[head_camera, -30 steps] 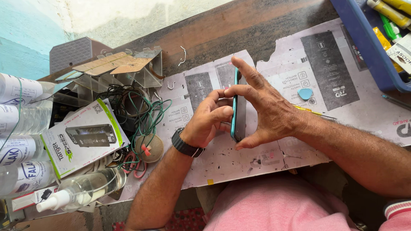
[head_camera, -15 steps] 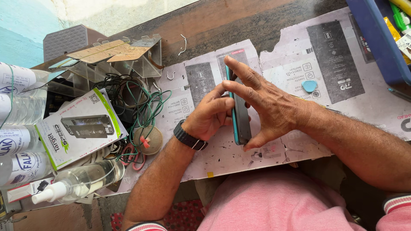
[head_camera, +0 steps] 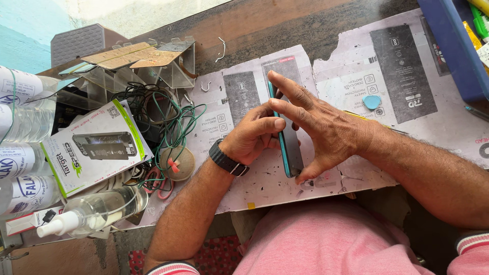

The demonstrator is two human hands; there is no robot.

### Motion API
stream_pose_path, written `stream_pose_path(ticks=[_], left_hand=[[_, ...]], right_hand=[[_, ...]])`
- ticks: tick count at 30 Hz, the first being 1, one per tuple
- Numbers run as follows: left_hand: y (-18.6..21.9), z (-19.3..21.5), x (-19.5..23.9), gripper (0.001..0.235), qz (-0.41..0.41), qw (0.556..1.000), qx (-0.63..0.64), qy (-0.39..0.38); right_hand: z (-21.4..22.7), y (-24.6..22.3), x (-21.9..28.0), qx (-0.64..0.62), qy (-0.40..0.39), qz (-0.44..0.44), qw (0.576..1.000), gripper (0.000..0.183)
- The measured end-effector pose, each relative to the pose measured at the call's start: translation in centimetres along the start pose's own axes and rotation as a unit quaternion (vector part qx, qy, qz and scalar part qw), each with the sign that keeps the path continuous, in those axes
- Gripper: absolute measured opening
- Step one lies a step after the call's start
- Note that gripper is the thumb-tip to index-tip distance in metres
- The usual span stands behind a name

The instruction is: The person uses a yellow screwdriver and a blue plastic pry tool to open the back cover of a smartphone. They pry along the edges and lift the cover to expose the internal components.

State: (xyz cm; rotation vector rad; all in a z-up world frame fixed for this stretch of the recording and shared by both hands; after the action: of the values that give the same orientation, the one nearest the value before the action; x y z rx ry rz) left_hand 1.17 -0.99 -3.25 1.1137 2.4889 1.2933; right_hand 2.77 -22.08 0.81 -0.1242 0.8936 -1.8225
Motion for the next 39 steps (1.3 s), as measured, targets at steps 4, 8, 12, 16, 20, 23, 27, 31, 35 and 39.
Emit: stream_pose_path(ticks=[4, 8, 12, 16, 20, 23, 27, 31, 35, 39], left_hand=[[0.3, -0.3, 0.3, 0.073, -0.035, 0.999, 0.030, -0.016], [0.4, 0.3, 0.2, 0.064, -0.070, 0.996, 0.060, -0.007], [0.6, 1.1, 0.1, 0.057, -0.116, 0.992, 0.054, 0.022], [0.8, 1.0, -0.6, 0.054, -0.134, 0.988, 0.057, 0.047], [0.7, 1.3, -1.0, 0.050, -0.124, 0.990, 0.045, 0.056], [0.3, 1.9, -0.8, 0.048, -0.122, 0.989, 0.060, 0.060], [0.1, 2.1, -0.8, 0.047, -0.122, 0.988, 0.068, 0.070], [0.1, 2.4, -0.9, 0.047, -0.126, 0.986, 0.090, 0.064], [0.3, 2.2, -0.8, 0.047, -0.137, 0.982, 0.119, 0.059], [0.4, 2.5, -0.8, 0.049, -0.152, 0.978, 0.138, 0.038]], right_hand=[[0.5, -0.2, -0.5, -0.030, -0.003, 0.004, 1.000, 0.152], [0.8, 0.4, -0.2, -0.029, 0.050, 0.050, 0.997, 0.151], [1.1, 0.4, 0.7, -0.010, 0.175, 0.072, 0.982, 0.103], [1.9, -1.9, 0.7, 0.076, 0.220, -0.030, 0.972, 0.032], [5.2, -3.5, 2.5, 0.161, 0.080, -0.268, 0.947, 0.020], [7.9, -2.7, 5.1, 0.211, 0.007, -0.418, 0.884, 0.029], [6.8, -1.7, 7.2, 0.231, -0.022, -0.493, 0.838, 0.034], [5.7, -0.3, 8.1, 0.202, 0.068, -0.443, 0.871, 0.030], [5.9, -0.4, 8.1, 0.143, 0.116, -0.435, 0.881, 0.021], [3.3, -3.9, 6.1, 0.004, 0.216, -0.224, 0.950, 0.022]])
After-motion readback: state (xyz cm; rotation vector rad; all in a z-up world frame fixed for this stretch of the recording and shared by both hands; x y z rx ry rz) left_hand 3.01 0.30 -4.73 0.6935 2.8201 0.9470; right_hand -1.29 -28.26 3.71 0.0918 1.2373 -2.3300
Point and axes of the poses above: each hand's wrist, its own x-axis away from the middle knuckle, its own z-axis out of the back of the hand, y = z × x, the point moved 1 cm from there along -x, towards the middle knuckle, and after that the axes turned 3 degrees about -y, right-handed, at the moved point
